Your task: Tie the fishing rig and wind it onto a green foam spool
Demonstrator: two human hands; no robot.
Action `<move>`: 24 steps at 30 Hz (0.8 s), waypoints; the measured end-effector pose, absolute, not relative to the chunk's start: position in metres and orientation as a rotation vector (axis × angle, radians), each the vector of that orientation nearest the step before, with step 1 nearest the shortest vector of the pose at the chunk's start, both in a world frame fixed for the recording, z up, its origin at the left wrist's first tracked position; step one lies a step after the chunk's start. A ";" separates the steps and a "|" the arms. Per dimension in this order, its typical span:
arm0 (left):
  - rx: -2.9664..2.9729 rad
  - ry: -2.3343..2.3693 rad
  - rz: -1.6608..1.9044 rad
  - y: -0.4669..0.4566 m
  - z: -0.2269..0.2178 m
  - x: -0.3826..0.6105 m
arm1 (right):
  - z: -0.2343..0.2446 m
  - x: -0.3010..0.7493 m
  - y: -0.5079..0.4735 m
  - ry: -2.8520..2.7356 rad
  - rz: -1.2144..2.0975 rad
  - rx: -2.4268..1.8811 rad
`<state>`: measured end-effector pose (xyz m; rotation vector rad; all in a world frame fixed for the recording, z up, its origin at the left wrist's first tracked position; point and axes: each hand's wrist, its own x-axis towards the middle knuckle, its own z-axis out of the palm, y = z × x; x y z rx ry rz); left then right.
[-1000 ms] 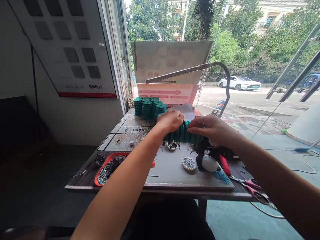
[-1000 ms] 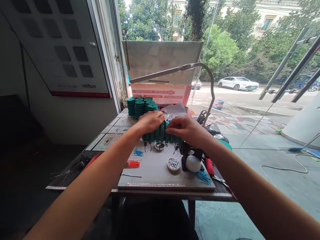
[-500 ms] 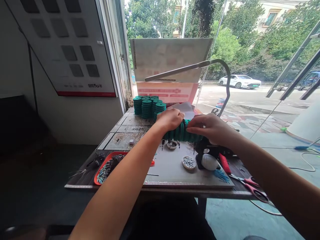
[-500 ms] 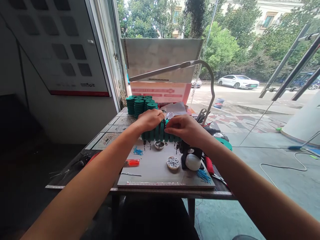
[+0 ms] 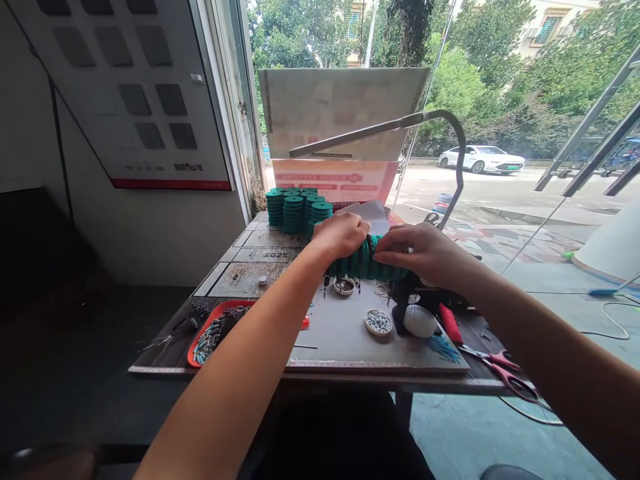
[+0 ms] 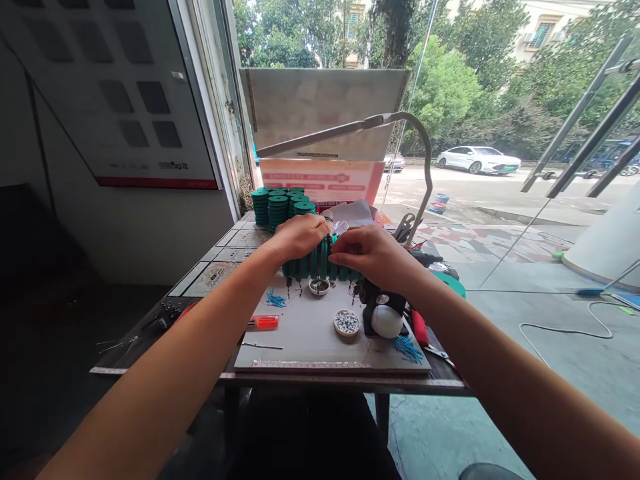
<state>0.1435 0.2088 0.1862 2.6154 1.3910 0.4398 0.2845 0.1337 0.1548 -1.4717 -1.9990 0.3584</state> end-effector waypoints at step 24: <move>2.637 1.406 0.405 0.207 0.188 0.141 | 0.113 0.265 0.096 -1.897 -0.098 -1.672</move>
